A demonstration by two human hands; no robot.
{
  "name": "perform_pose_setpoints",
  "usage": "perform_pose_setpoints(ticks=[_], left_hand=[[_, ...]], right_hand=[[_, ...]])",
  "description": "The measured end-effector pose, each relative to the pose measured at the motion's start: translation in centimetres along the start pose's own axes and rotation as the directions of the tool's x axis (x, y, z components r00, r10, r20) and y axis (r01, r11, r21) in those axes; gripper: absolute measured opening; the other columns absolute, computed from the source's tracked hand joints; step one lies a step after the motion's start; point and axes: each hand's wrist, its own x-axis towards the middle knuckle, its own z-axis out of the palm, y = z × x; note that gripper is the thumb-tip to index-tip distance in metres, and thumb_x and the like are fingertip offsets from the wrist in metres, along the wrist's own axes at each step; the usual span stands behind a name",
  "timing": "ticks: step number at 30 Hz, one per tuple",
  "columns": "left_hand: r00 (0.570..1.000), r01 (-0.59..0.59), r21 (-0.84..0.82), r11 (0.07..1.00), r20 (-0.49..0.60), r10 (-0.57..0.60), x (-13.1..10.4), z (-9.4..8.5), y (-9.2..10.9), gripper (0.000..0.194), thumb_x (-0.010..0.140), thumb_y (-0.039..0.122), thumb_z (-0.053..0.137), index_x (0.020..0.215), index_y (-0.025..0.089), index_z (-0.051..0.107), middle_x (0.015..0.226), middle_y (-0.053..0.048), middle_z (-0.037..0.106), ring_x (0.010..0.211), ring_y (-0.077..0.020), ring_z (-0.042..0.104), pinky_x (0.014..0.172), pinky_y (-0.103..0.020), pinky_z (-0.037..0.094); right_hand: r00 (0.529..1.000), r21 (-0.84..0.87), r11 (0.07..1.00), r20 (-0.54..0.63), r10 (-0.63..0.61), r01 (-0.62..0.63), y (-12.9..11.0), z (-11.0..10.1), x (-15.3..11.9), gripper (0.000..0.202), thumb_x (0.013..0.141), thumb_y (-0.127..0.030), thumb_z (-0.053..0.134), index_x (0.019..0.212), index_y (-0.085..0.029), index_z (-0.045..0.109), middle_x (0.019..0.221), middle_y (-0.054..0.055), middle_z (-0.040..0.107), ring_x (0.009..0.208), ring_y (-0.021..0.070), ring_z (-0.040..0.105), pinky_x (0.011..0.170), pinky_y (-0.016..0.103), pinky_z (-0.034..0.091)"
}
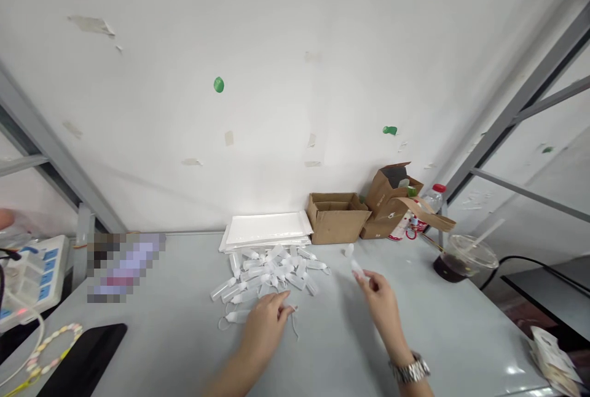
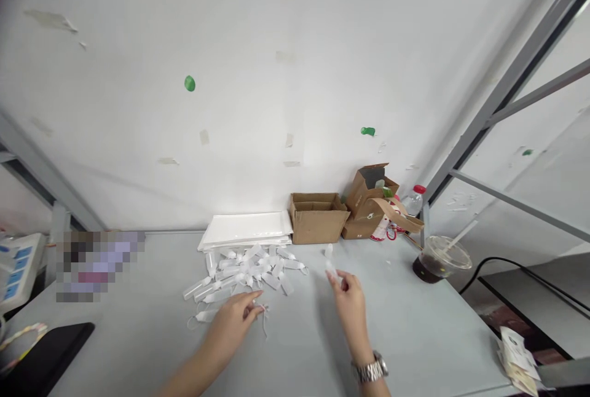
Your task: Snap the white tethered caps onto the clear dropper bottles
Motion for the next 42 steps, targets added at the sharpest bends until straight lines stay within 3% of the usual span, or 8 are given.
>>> perform_pose_setpoints(ticks=[7, 18, 22, 24, 28, 37, 39, 42], left_hand=[[0.996, -0.092, -0.065, 0.994, -0.010, 0.092, -0.6, -0.1, -1.6, 0.042, 0.085, 0.028, 0.034, 0.123, 0.023, 0.051, 0.088, -0.005, 0.068, 0.085, -0.0199, 0.060, 0.076, -0.033, 0.046], [0.983, -0.168, -0.238, 0.957, -0.115, 0.144, -1.1, -0.8, -2.2, 0.038, 0.086, 0.032, 0.039, 0.121, 0.026, 0.053, 0.086, -0.005, 0.068, 0.080, -0.0179, 0.062, 0.067, -0.028, 0.050], [0.990, -0.131, -0.305, 0.943, -0.096, 0.106, -1.3, -0.7, -2.3, 0.040, 0.085, 0.032, 0.041, 0.122, 0.024, 0.052, 0.089, -0.005, 0.068, 0.081, -0.0176, 0.063, 0.068, -0.028, 0.051], [0.990, -0.141, -0.323, 0.936, -0.077, 0.122, -1.6, -0.7, -2.2, 0.040, 0.085, 0.032, 0.041, 0.123, 0.024, 0.051, 0.090, -0.004, 0.068, 0.081, -0.0168, 0.063, 0.071, -0.028, 0.051], [0.988, -0.150, -0.362, 0.920, -0.071, 0.134, -2.4, -1.0, -2.0, 0.039, 0.084, 0.032, 0.043, 0.121, 0.025, 0.053, 0.090, -0.003, 0.069, 0.080, -0.0157, 0.063, 0.074, -0.026, 0.050], [0.998, -0.004, -0.528, 0.849, -0.061, -0.033, -2.5, -2.3, -1.9, 0.039, 0.083, 0.042, 0.043, 0.113, 0.022, 0.057, 0.090, -0.005, 0.069, 0.080, -0.0176, 0.063, 0.072, -0.027, 0.049], [0.998, -0.001, -0.576, 0.817, -0.056, -0.038, -2.3, -2.2, -1.7, 0.039, 0.083, 0.045, 0.042, 0.105, 0.019, 0.061, 0.082, -0.005, 0.069, 0.073, -0.0173, 0.063, 0.070, -0.027, 0.049], [0.999, -0.033, -0.645, 0.763, -0.052, -0.001, -2.2, -2.0, -0.9, 0.044, 0.084, 0.051, 0.036, 0.088, 0.016, 0.063, 0.066, -0.003, 0.064, 0.061, -0.0160, 0.060, 0.063, -0.027, 0.048]], right_hand=[[0.999, -0.078, 0.997, 0.032, 0.021, -0.019, 2.5, 1.6, 3.8, 0.060, 0.071, -0.068, 0.038, 0.088, -0.015, 0.060, 0.057, 0.003, 0.060, 0.051, 0.0186, 0.053, 0.052, 0.028, 0.037], [0.991, -0.240, 0.965, -0.047, -0.124, 0.109, 1.6, 1.8, 1.5, 0.052, 0.080, -0.057, 0.040, 0.105, -0.015, 0.058, 0.076, 0.007, 0.058, 0.069, 0.0212, 0.055, 0.070, 0.035, 0.036], [0.872, -0.334, 0.806, 0.209, -0.442, 0.489, -1.3, 3.7, -0.1, 0.030, 0.088, -0.029, 0.039, 0.108, -0.016, 0.057, 0.085, 0.008, 0.057, 0.078, 0.0211, 0.055, 0.071, 0.033, 0.036], [0.822, -0.324, 0.759, 0.297, -0.485, 0.565, -2.7, 5.0, -0.2, 0.028, 0.084, -0.018, 0.046, 0.109, -0.019, 0.058, 0.087, 0.007, 0.056, 0.082, 0.0210, 0.054, 0.072, 0.031, 0.035], [0.809, -0.286, 0.765, 0.334, -0.484, 0.577, -4.0, 6.8, 0.5, 0.024, 0.076, -0.009, 0.053, 0.094, -0.020, 0.062, 0.086, 0.006, 0.055, 0.080, 0.0207, 0.053, 0.069, 0.029, 0.034], [0.879, -0.004, 0.912, 0.271, -0.393, 0.410, -5.7, 4.9, -0.2, 0.012, 0.083, -0.025, 0.046, 0.088, -0.016, 0.052, 0.074, 0.003, 0.056, 0.065, 0.0165, 0.053, 0.062, 0.028, 0.041], [0.899, 0.313, 0.929, 0.320, -0.300, 0.198, -7.1, 4.0, -1.6, 0.020, 0.085, -0.037, 0.046, 0.086, -0.018, 0.051, 0.070, 0.001, 0.056, 0.057, 0.0138, 0.052, 0.055, 0.025, 0.042], [0.822, 0.649, 0.722, 0.531, -0.205, -0.239, -9.2, 3.3, -4.0, 0.029, 0.074, -0.045, 0.061, 0.082, -0.018, 0.054, 0.066, -0.001, 0.056, 0.052, 0.0121, 0.051, 0.051, 0.025, 0.043]])
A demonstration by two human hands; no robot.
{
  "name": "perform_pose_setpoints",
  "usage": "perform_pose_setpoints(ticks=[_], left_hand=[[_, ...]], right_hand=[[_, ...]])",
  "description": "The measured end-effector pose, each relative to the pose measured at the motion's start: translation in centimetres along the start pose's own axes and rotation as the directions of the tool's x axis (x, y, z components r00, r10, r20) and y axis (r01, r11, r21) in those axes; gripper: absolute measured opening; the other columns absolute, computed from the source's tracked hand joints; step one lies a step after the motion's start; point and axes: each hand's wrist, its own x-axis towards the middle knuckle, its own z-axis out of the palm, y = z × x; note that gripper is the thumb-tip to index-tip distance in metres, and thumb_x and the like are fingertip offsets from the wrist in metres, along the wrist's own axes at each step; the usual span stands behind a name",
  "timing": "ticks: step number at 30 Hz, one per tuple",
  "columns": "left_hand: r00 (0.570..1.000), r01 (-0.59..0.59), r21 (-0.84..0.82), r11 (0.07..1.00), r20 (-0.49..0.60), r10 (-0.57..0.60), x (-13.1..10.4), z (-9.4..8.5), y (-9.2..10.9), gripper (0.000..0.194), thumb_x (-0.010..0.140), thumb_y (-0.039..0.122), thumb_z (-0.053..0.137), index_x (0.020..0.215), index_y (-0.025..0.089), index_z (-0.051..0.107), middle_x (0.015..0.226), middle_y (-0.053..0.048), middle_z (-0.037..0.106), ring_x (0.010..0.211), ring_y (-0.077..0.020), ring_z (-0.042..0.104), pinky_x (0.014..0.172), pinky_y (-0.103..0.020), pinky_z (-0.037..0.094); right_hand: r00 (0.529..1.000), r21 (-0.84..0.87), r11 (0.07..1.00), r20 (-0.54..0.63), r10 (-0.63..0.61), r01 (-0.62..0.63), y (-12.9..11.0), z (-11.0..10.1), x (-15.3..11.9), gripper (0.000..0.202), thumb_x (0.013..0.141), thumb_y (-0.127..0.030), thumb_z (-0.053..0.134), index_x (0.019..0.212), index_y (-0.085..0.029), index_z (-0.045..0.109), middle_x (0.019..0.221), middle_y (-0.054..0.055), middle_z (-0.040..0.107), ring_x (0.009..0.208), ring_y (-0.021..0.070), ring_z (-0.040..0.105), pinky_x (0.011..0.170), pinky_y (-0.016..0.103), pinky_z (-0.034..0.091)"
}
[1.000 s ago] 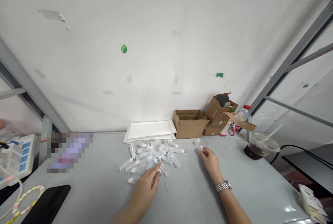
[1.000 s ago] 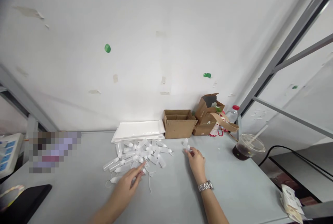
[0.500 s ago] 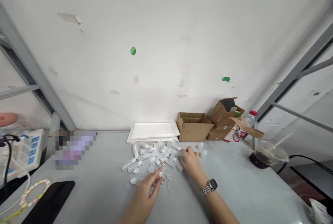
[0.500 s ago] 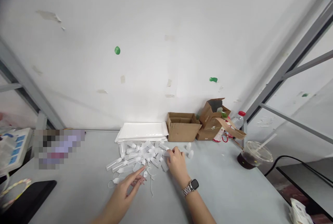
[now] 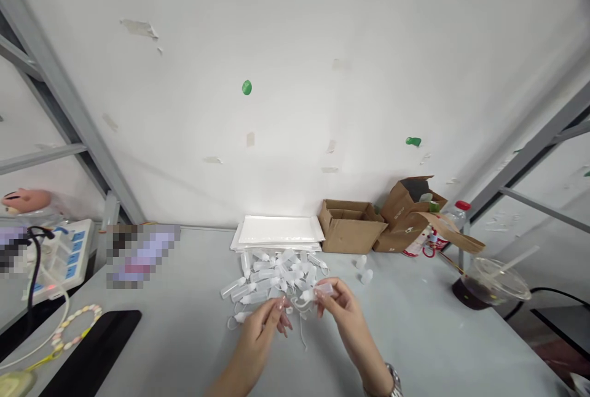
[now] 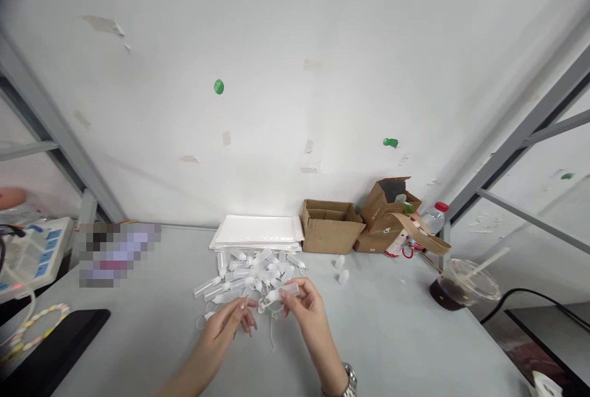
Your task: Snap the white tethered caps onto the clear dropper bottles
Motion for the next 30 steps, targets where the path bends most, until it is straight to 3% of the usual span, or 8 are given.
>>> perform_pose_setpoints(ticks=[3, 10, 14, 17, 20, 24, 30], left_hand=[[1.000, 0.015, -0.007, 1.000, 0.028, -0.014, 0.0, 0.4, 0.6, 0.044, 0.085, 0.052, 0.034, 0.070, 0.017, 0.057, 0.056, 0.000, 0.058, 0.057, -0.0151, 0.057, 0.059, -0.025, 0.045], [0.997, 0.058, 0.092, 0.994, 0.041, -0.063, 0.0, 0.4, 0.3, 0.040, 0.084, 0.050, 0.033, 0.058, 0.021, 0.043, 0.045, 0.004, 0.047, 0.046, -0.0134, 0.051, 0.052, -0.024, 0.041], [0.985, -0.135, 0.394, 0.909, -0.046, 0.167, -0.4, 0.5, -0.4, 0.038, 0.088, 0.036, 0.031, 0.054, 0.021, 0.041, 0.049, 0.001, 0.051, 0.050, -0.0130, 0.051, 0.053, -0.023, 0.038], [0.925, -0.266, 0.585, 0.766, -0.068, 0.373, -0.6, 0.5, -0.7, 0.037, 0.088, 0.026, 0.033, 0.053, 0.021, 0.043, 0.051, 0.001, 0.053, 0.051, -0.0122, 0.051, 0.054, -0.022, 0.036], [0.872, -0.322, 0.666, 0.673, -0.069, 0.485, -0.7, 0.5, -0.8, 0.035, 0.087, 0.021, 0.033, 0.055, 0.020, 0.046, 0.051, 0.001, 0.054, 0.051, -0.0118, 0.051, 0.052, -0.021, 0.035], [0.850, -0.332, 0.698, 0.635, -0.070, 0.521, -0.8, 0.3, -0.8, 0.037, 0.088, 0.020, 0.032, 0.055, 0.020, 0.048, 0.051, 0.000, 0.055, 0.051, -0.0118, 0.052, 0.052, -0.021, 0.037], [0.873, -0.319, 0.633, 0.705, -0.093, 0.478, -0.8, -0.1, -1.2, 0.035, 0.089, 0.022, 0.032, 0.061, 0.021, 0.054, 0.056, -0.001, 0.061, 0.056, -0.0128, 0.057, 0.056, -0.022, 0.042]], right_hand=[[0.993, 0.171, 0.981, 0.090, 0.075, -0.089, -0.5, 1.7, -1.1, 0.032, 0.068, -0.045, 0.068, 0.080, -0.018, 0.057, 0.065, -0.002, 0.058, 0.049, 0.0107, 0.049, 0.049, 0.024, 0.041], [0.988, 0.181, 0.972, 0.052, 0.146, -0.153, 0.0, 2.4, -1.4, 0.035, 0.062, -0.048, 0.072, 0.069, -0.016, 0.060, 0.055, -0.003, 0.055, 0.047, 0.0089, 0.044, 0.046, 0.021, 0.034], [0.981, 0.217, 0.959, -0.025, 0.193, -0.183, 0.5, 2.5, -1.7, 0.036, 0.063, -0.048, 0.071, 0.063, -0.015, 0.057, 0.051, -0.003, 0.053, 0.045, 0.0071, 0.040, 0.045, 0.021, 0.029], [0.972, 0.265, 0.942, -0.055, 0.228, -0.206, 0.6, 2.8, -2.0, 0.036, 0.063, -0.047, 0.072, 0.060, -0.015, 0.055, 0.051, -0.003, 0.053, 0.044, 0.0067, 0.038, 0.045, 0.021, 0.028], [0.970, 0.291, 0.936, -0.074, 0.230, -0.200, 0.5, 3.0, -2.1, 0.036, 0.063, -0.046, 0.072, 0.058, -0.016, 0.053, 0.050, -0.003, 0.052, 0.044, 0.0070, 0.038, 0.046, 0.021, 0.028], [0.970, 0.299, 0.933, -0.076, 0.230, -0.198, 0.5, 3.3, -2.0, 0.035, 0.063, -0.046, 0.072, 0.059, -0.016, 0.054, 0.051, -0.003, 0.053, 0.045, 0.0075, 0.039, 0.047, 0.021, 0.029], [0.970, 0.316, 0.928, -0.075, 0.230, -0.196, 0.9, 3.6, -1.9, 0.036, 0.061, -0.047, 0.073, 0.061, -0.016, 0.056, 0.052, -0.002, 0.053, 0.046, 0.0080, 0.039, 0.047, 0.021, 0.030]])
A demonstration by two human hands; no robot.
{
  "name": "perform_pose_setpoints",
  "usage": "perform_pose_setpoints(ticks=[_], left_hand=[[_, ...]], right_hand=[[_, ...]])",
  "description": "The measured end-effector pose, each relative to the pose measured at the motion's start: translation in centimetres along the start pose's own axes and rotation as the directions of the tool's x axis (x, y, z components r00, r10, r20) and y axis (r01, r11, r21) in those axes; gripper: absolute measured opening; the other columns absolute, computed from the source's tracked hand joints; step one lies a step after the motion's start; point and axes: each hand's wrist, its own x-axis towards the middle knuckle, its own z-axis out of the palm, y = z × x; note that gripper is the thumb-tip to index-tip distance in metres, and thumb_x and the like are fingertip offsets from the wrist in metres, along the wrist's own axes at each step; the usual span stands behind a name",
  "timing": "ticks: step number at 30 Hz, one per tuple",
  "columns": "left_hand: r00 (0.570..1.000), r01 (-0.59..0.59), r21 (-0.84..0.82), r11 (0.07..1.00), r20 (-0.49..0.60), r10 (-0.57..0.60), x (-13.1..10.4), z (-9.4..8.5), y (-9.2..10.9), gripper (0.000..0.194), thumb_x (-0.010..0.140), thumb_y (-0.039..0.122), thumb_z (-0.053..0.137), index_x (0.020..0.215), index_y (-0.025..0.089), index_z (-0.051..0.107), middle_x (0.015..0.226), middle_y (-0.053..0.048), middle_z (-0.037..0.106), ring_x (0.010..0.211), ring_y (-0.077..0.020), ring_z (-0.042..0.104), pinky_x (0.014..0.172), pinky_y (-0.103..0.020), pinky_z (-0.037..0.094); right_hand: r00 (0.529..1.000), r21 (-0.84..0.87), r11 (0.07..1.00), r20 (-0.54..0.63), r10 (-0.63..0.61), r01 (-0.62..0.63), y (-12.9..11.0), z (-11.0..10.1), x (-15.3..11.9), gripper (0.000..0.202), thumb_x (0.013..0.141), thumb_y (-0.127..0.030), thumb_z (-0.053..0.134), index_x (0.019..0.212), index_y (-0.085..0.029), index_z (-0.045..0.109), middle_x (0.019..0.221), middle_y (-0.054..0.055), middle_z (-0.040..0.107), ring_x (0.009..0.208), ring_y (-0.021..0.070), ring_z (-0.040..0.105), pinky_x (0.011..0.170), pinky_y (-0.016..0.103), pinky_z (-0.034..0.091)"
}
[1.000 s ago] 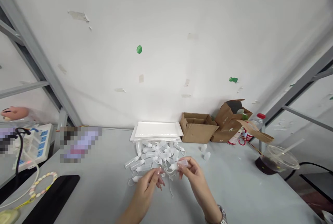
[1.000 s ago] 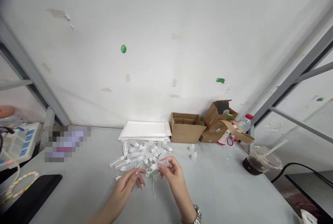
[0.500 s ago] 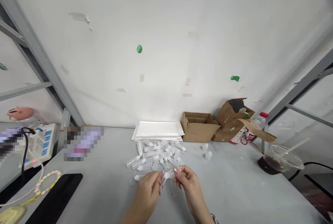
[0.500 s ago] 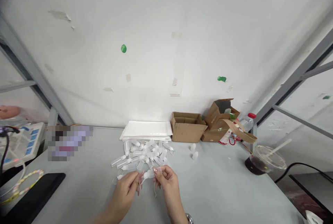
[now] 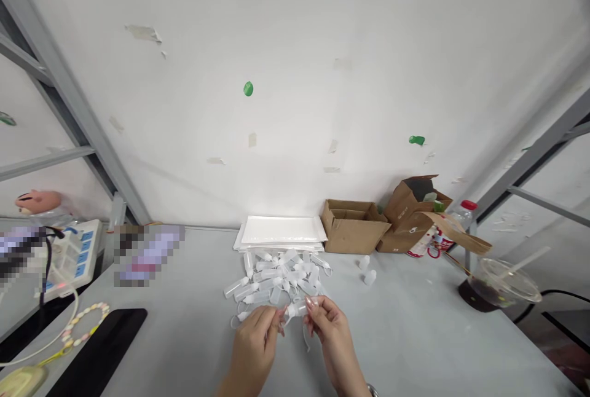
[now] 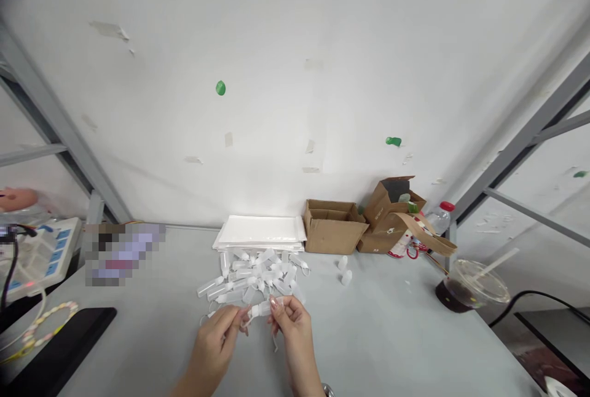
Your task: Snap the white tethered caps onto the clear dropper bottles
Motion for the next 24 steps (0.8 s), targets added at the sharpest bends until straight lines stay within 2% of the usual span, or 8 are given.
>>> perform_pose_setpoints(ticks=[10, 13, 14, 16, 18, 19, 22, 24], left_hand=[[0.976, 0.218, -0.205, 0.954, 0.027, -0.217, 0.2, -0.9, -0.3, 0.038, 0.089, 0.038, 0.034, 0.065, 0.020, 0.057, 0.059, -0.001, 0.062, 0.058, -0.0142, 0.060, 0.060, -0.023, 0.046], [0.939, 0.342, -0.304, 0.889, 0.085, -0.332, 0.5, -1.6, -0.4, 0.041, 0.087, 0.046, 0.034, 0.068, 0.020, 0.059, 0.062, -0.002, 0.063, 0.059, -0.0150, 0.060, 0.058, -0.023, 0.048], [0.929, 0.368, -0.326, 0.871, 0.097, -0.356, 0.7, -1.8, -0.3, 0.042, 0.087, 0.048, 0.034, 0.069, 0.019, 0.059, 0.061, -0.002, 0.063, 0.058, -0.0152, 0.059, 0.056, -0.024, 0.047], [0.916, 0.398, -0.355, 0.846, 0.109, -0.386, 1.0, -2.0, -0.2, 0.045, 0.085, 0.052, 0.034, 0.069, 0.019, 0.059, 0.060, -0.002, 0.063, 0.056, -0.0154, 0.058, 0.053, -0.024, 0.047], [0.910, 0.413, -0.366, 0.834, 0.121, -0.398, 1.1, -2.0, 0.0, 0.045, 0.085, 0.053, 0.034, 0.067, 0.019, 0.058, 0.059, -0.002, 0.062, 0.055, -0.0153, 0.058, 0.054, -0.024, 0.047], [0.907, 0.419, -0.371, 0.829, 0.138, -0.398, 1.1, -1.9, 0.1, 0.045, 0.085, 0.053, 0.034, 0.067, 0.018, 0.058, 0.058, -0.002, 0.062, 0.055, -0.0152, 0.058, 0.054, -0.024, 0.047], [0.902, 0.426, -0.387, 0.818, 0.248, -0.353, 0.9, -1.5, 0.3, 0.045, 0.086, 0.051, 0.034, 0.068, 0.018, 0.059, 0.057, -0.002, 0.061, 0.055, -0.0149, 0.058, 0.057, -0.024, 0.047], [0.892, 0.421, -0.395, 0.816, 0.343, -0.294, 0.7, -1.2, 0.4, 0.045, 0.086, 0.050, 0.034, 0.067, 0.018, 0.059, 0.055, -0.001, 0.060, 0.055, -0.0144, 0.057, 0.058, -0.024, 0.047]], right_hand=[[0.984, 0.108, 0.984, -0.122, -0.132, 0.145, -0.6, -0.9, 0.4, 0.032, 0.068, -0.046, 0.067, 0.060, -0.020, 0.051, 0.049, -0.005, 0.045, 0.048, 0.0096, 0.039, 0.050, 0.022, 0.034], [0.985, 0.170, 0.976, 0.078, -0.153, 0.138, -1.8, -2.8, 0.2, 0.033, 0.072, -0.049, 0.062, 0.061, -0.021, 0.048, 0.043, -0.009, 0.035, 0.039, 0.0069, 0.029, 0.044, 0.020, 0.030], [0.964, 0.084, 0.992, 0.244, -0.109, 0.091, -2.3, -3.6, 0.0, 0.032, 0.069, -0.049, 0.065, 0.063, -0.021, 0.051, 0.042, -0.010, 0.036, 0.037, 0.0058, 0.027, 0.041, 0.020, 0.027], [0.825, -0.279, 0.960, 0.549, 0.131, 0.033, -3.6, -4.8, -0.5, 0.027, 0.058, -0.038, 0.075, 0.067, -0.020, 0.057, 0.046, -0.008, 0.047, 0.037, 0.0053, 0.032, 0.039, 0.019, 0.025], [0.696, -0.573, 0.812, 0.629, 0.348, 0.112, -4.8, -5.5, -0.9, 0.019, 0.055, -0.025, 0.075, 0.067, -0.019, 0.061, 0.050, -0.007, 0.053, 0.042, 0.0061, 0.038, 0.041, 0.018, 0.026], [0.677, -0.651, 0.741, 0.620, 0.397, 0.162, -5.2, -5.6, -1.0, 0.015, 0.056, -0.021, 0.074, 0.065, -0.020, 0.062, 0.050, -0.008, 0.053, 0.043, 0.0060, 0.039, 0.041, 0.017, 0.026], [0.718, -0.695, 0.694, 0.580, 0.385, 0.189, -5.5, -4.6, -1.2, 0.013, 0.055, -0.018, 0.073, 0.062, -0.020, 0.062, 0.047, -0.010, 0.050, 0.040, 0.0048, 0.037, 0.038, 0.016, 0.024], [0.782, -0.553, 0.828, 0.557, 0.281, 0.096, -4.8, -3.4, -0.9, 0.016, 0.059, -0.025, 0.074, 0.068, -0.020, 0.061, 0.048, -0.009, 0.051, 0.037, 0.0040, 0.036, 0.036, 0.016, 0.024]])
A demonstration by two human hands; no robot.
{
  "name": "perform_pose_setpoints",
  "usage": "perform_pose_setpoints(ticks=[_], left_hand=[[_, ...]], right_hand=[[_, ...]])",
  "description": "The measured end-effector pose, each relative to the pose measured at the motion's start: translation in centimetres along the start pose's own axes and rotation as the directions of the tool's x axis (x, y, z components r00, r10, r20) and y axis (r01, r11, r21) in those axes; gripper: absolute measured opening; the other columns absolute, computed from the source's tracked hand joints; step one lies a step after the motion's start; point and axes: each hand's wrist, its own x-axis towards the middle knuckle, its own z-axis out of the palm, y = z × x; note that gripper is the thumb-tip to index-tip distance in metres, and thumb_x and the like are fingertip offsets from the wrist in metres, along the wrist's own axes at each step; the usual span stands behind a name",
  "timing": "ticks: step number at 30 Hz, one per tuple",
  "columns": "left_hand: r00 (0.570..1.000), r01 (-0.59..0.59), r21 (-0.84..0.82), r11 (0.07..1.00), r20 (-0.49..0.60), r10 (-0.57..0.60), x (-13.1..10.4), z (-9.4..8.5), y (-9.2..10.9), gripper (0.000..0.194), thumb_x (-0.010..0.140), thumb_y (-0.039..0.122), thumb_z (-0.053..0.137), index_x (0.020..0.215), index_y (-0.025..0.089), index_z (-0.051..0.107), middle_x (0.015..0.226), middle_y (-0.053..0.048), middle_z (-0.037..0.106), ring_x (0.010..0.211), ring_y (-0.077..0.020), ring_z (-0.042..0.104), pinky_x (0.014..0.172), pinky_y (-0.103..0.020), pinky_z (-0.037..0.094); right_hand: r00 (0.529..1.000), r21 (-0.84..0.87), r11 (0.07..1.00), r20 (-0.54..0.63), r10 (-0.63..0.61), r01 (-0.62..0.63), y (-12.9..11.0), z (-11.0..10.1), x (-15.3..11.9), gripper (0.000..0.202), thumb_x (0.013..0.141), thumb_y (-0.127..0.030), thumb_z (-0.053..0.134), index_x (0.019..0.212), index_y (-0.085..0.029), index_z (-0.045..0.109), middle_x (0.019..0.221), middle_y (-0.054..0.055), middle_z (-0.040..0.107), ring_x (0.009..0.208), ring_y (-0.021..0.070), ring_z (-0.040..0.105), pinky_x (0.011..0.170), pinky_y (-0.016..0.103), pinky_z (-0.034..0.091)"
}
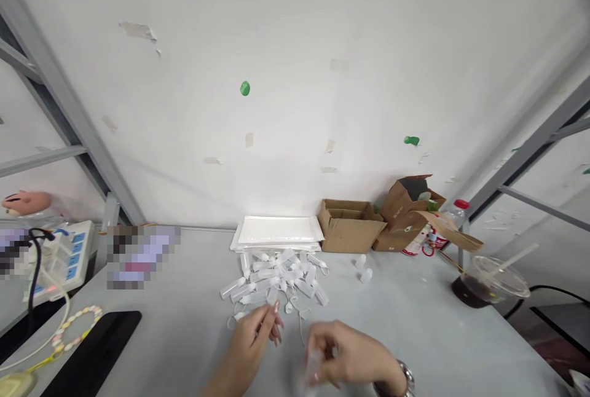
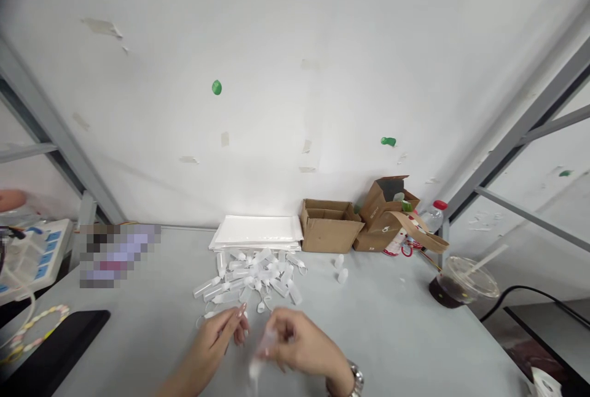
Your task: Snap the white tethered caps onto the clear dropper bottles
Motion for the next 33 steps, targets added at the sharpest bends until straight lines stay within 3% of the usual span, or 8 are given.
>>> perform_pose_setpoints(ticks=[2, 5, 10, 13, 17, 20, 26, 33], left_hand=[[0.998, 0.005, -0.024, 1.000, 0.055, -0.003, -0.1, 0.3, -0.1, 0.047, 0.087, 0.050, 0.032, 0.064, 0.018, 0.058, 0.054, -0.001, 0.059, 0.054, -0.0139, 0.057, 0.058, -0.024, 0.046], [0.999, 0.047, -0.110, 0.993, 0.021, -0.045, 0.0, 0.5, -0.1, 0.052, 0.085, 0.055, 0.030, 0.062, 0.017, 0.057, 0.050, -0.002, 0.059, 0.050, -0.0138, 0.056, 0.055, -0.024, 0.046], [0.995, 0.101, -0.184, 0.978, 0.012, -0.100, 0.2, 0.2, 0.1, 0.054, 0.082, 0.059, 0.033, 0.061, 0.016, 0.058, 0.048, -0.002, 0.060, 0.047, -0.0130, 0.056, 0.050, -0.023, 0.045], [0.994, 0.107, -0.191, 0.976, 0.021, -0.105, 0.2, 0.0, 0.1, 0.054, 0.083, 0.058, 0.033, 0.061, 0.016, 0.059, 0.049, -0.002, 0.059, 0.048, -0.0128, 0.056, 0.050, -0.023, 0.044], [0.994, 0.109, -0.217, 0.970, 0.030, -0.105, 0.2, 0.1, 0.0, 0.054, 0.084, 0.057, 0.033, 0.062, 0.016, 0.059, 0.050, -0.001, 0.059, 0.049, -0.0125, 0.056, 0.051, -0.023, 0.043], [0.992, 0.125, -0.234, 0.964, 0.059, -0.114, 0.1, 0.2, -0.1, 0.051, 0.084, 0.055, 0.035, 0.063, 0.015, 0.058, 0.050, -0.001, 0.058, 0.048, -0.0121, 0.055, 0.048, -0.022, 0.041], [0.988, 0.003, -0.156, 0.988, 0.151, 0.020, -0.1, 0.2, 0.6, 0.036, 0.084, 0.050, 0.041, 0.070, 0.018, 0.051, 0.050, 0.003, 0.054, 0.048, -0.0117, 0.054, 0.051, -0.021, 0.042], [0.943, -0.331, 0.393, 0.858, 0.106, 0.315, 0.7, -0.7, 0.6, 0.025, 0.086, 0.034, 0.041, 0.066, 0.021, 0.048, 0.053, 0.003, 0.053, 0.052, -0.0125, 0.051, 0.053, -0.021, 0.035]], right_hand=[[0.966, 0.349, 0.916, -0.224, -0.125, 0.200, 0.2, 1.2, 1.3, 0.020, 0.068, -0.036, 0.068, 0.076, -0.020, 0.059, 0.044, -0.010, 0.046, 0.031, 0.0025, 0.028, 0.033, 0.016, 0.021], [0.825, 0.675, 0.518, -0.553, -0.119, 0.526, 1.0, 2.6, 2.8, 0.022, 0.079, -0.041, 0.057, 0.073, -0.021, 0.056, 0.035, -0.015, 0.026, 0.028, 0.0017, 0.008, 0.029, 0.014, 0.012], [0.822, 0.811, 0.134, -0.559, -0.107, 0.569, 3.5, 3.9, 3.6, 0.029, 0.088, -0.036, 0.046, 0.066, -0.018, 0.053, 0.036, -0.015, 0.022, 0.027, -0.0012, 0.002, 0.029, 0.009, 0.011], [0.791, 0.824, 0.121, -0.475, -0.386, 0.554, 5.9, 4.4, 4.3, 0.055, 0.083, -0.061, 0.030, 0.054, -0.018, 0.050, 0.028, -0.016, 0.015, 0.020, -0.0028, 0.006, 0.029, 0.010, 0.016], [0.756, 0.797, 0.381, -0.138, -0.640, 0.468, 7.3, 4.1, 4.9, 0.066, 0.059, -0.079, 0.030, 0.040, -0.018, 0.045, 0.024, -0.012, 0.023, 0.016, 0.0006, 0.026, 0.030, 0.015, 0.026], [0.890, 0.844, 0.428, -0.116, -0.441, 0.322, 6.2, 3.2, 4.3, 0.061, 0.065, -0.074, 0.039, 0.043, -0.017, 0.047, 0.025, -0.011, 0.027, 0.018, 0.0006, 0.027, 0.029, 0.014, 0.026], [0.996, 0.986, 0.143, -0.088, -0.016, 0.090, 2.8, 2.7, 3.8, 0.040, 0.084, -0.042, 0.051, 0.054, -0.015, 0.050, 0.029, -0.013, 0.030, 0.025, -0.0009, 0.017, 0.027, 0.008, 0.019], [0.918, 0.964, 0.040, 0.238, 0.319, -0.264, 1.7, 4.5, 4.4, 0.065, 0.093, -0.046, 0.021, 0.039, -0.015, 0.041, 0.024, -0.010, 0.020, 0.023, 0.0007, 0.012, 0.026, 0.010, 0.015]])
